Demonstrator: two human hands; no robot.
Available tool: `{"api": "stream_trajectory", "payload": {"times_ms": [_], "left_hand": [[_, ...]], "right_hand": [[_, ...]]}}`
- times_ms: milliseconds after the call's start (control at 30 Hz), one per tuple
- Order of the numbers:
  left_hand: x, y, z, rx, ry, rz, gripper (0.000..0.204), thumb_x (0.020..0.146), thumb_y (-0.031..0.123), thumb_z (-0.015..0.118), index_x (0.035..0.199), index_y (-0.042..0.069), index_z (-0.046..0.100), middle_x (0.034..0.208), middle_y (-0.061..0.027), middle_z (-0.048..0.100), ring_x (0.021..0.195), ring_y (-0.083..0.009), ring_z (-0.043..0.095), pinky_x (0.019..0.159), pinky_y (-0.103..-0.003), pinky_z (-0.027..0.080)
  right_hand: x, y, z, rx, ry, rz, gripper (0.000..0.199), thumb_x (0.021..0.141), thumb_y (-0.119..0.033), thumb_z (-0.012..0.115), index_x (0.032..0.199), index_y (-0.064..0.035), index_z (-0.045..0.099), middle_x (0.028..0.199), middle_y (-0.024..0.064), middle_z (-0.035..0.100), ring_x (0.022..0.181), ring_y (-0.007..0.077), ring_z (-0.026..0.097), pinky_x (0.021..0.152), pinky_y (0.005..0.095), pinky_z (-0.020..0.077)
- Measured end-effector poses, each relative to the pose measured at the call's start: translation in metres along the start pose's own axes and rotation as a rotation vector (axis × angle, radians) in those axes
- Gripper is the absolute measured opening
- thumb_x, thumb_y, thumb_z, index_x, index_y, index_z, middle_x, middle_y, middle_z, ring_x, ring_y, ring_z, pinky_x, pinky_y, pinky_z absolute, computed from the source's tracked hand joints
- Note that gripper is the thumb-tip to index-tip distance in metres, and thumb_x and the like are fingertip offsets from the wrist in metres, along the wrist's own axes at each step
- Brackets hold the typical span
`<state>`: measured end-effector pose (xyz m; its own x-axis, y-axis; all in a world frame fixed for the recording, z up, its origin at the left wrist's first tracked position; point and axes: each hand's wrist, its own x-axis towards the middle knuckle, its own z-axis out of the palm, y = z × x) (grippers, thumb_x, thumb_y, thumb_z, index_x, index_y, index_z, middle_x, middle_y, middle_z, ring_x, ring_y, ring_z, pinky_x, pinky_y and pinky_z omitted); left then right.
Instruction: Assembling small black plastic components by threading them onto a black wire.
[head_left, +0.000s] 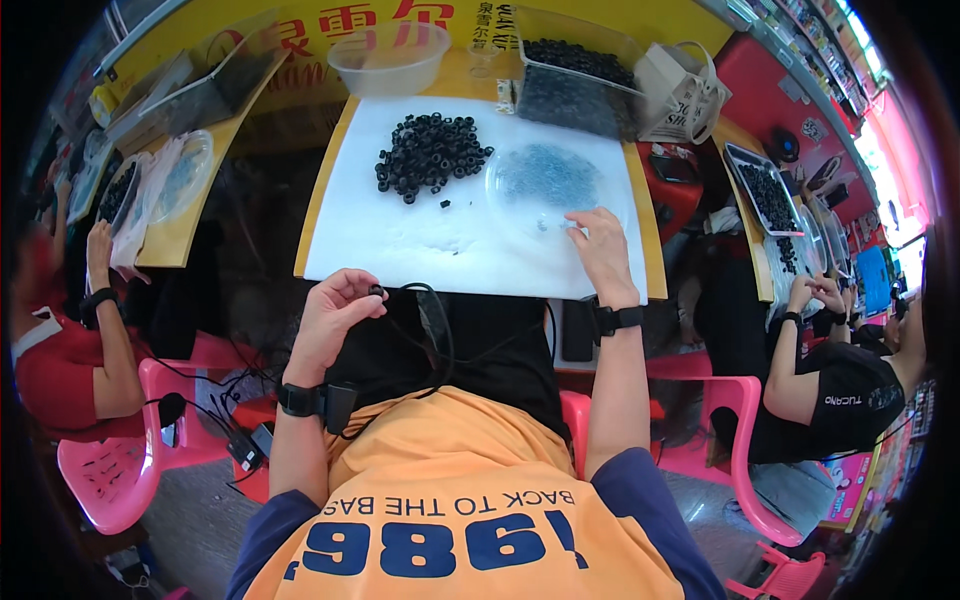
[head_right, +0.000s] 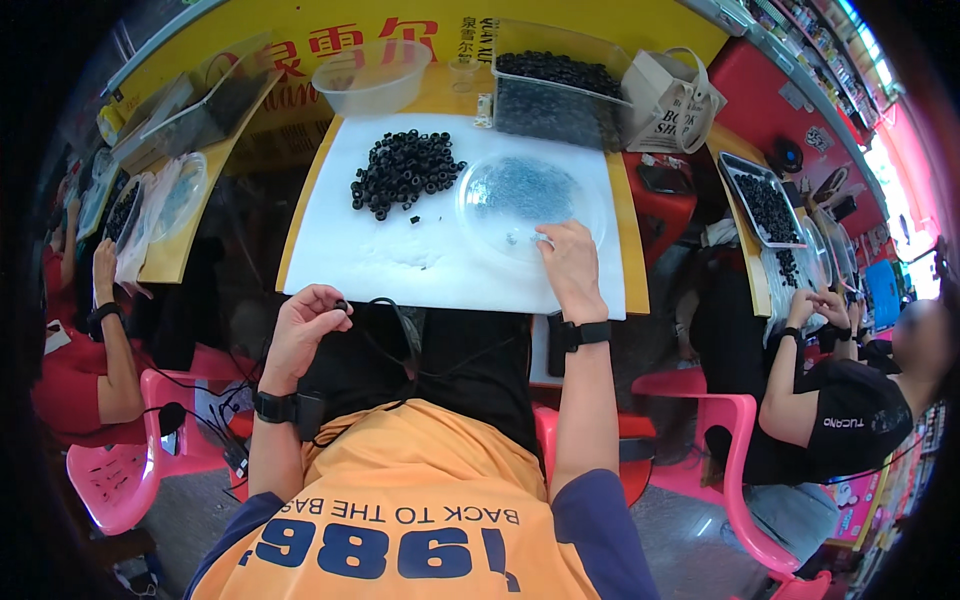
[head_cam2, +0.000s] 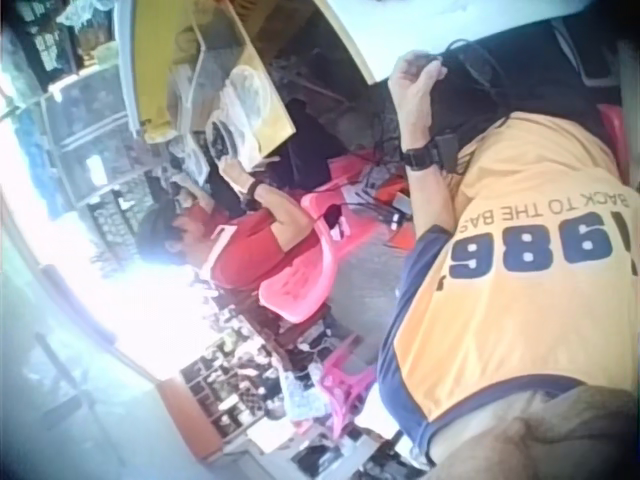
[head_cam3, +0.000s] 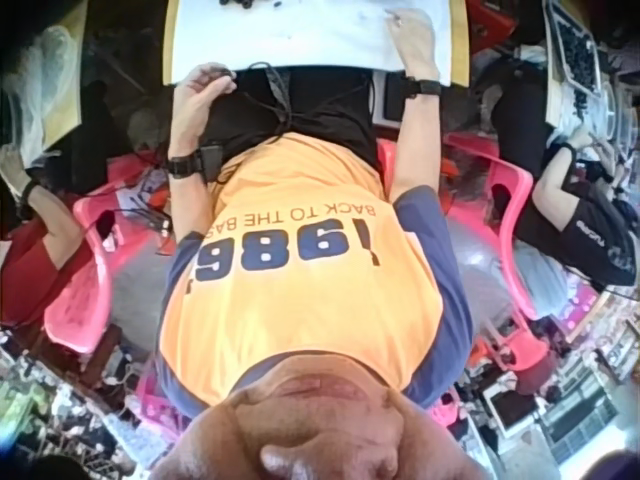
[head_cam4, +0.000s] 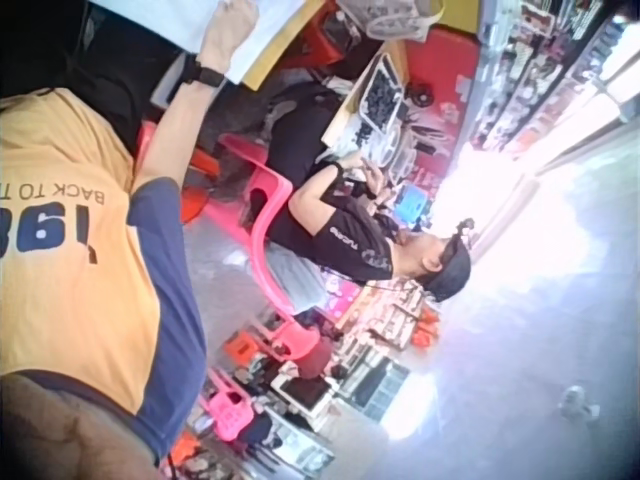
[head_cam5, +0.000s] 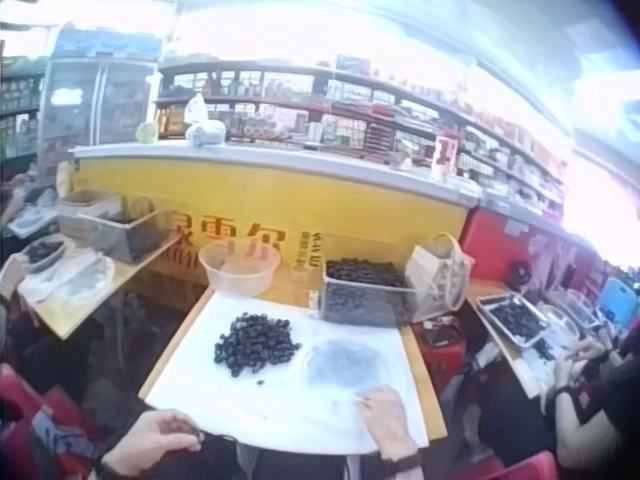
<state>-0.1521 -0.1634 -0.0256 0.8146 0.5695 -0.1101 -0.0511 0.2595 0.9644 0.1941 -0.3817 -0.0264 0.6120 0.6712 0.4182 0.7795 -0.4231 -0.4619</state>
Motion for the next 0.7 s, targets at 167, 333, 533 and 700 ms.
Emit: {"api": "stream_trajectory", "payload": {"times_ms": [167, 333, 533, 700], "left_hand": [[-0.003, -0.016, -0.018, -0.038, 0.04, 0.01, 0.018, 0.092, -0.001, 0.067, 0.11, 0.001, 0.066, 0.1, -0.0085, 0.071, 0.088, -0.0137, 0.069, 0.084, -0.026, 0.057], [0.004, -0.018, -0.022, -0.089, 0.02, 0.005, 0.018, 0.092, -0.001, 0.068, 0.109, 0.002, 0.066, 0.103, -0.009, 0.071, 0.092, -0.0148, 0.069, 0.087, -0.028, 0.057], [0.001, -0.013, -0.012, -0.185, -0.024, 0.009, 0.018, 0.092, 0.0, 0.068, 0.109, 0.002, 0.066, 0.105, -0.01, 0.072, 0.094, -0.0173, 0.071, 0.09, -0.03, 0.058], [0.002, -0.015, -0.019, -0.169, -0.015, -0.015, 0.019, 0.092, 0.001, 0.068, 0.111, 0.002, 0.066, 0.104, -0.0098, 0.072, 0.093, -0.0168, 0.071, 0.091, -0.03, 0.058]], "right_hand": [[0.0, -0.013, -0.006, 0.091, -0.111, 0.066, 0.018, 0.083, -0.009, 0.072, 0.098, 0.0, 0.075, 0.089, 0.016, 0.07, 0.085, 0.0322, 0.066, 0.081, 0.0401, 0.0511], [-0.006, -0.03, -0.01, 0.235, 0.081, 0.308, 0.018, 0.085, -0.01, 0.073, 0.099, 0.001, 0.075, 0.085, 0.0145, 0.072, 0.074, 0.0221, 0.065, 0.072, 0.0335, 0.0517], [-0.012, -0.028, 0.0, 0.215, 0.074, 0.291, 0.021, 0.089, -0.014, 0.071, 0.104, 0.0009, 0.075, 0.08, 0.0112, 0.07, 0.069, 0.0159, 0.06, 0.068, 0.0313, 0.0499], [-0.009, -0.023, -0.002, 0.274, 0.14, 0.269, 0.021, 0.092, -0.013, 0.069, 0.108, -0.0005, 0.075, 0.08, 0.0124, 0.07, 0.068, 0.017, 0.061, 0.068, 0.0318, 0.0495]]}}
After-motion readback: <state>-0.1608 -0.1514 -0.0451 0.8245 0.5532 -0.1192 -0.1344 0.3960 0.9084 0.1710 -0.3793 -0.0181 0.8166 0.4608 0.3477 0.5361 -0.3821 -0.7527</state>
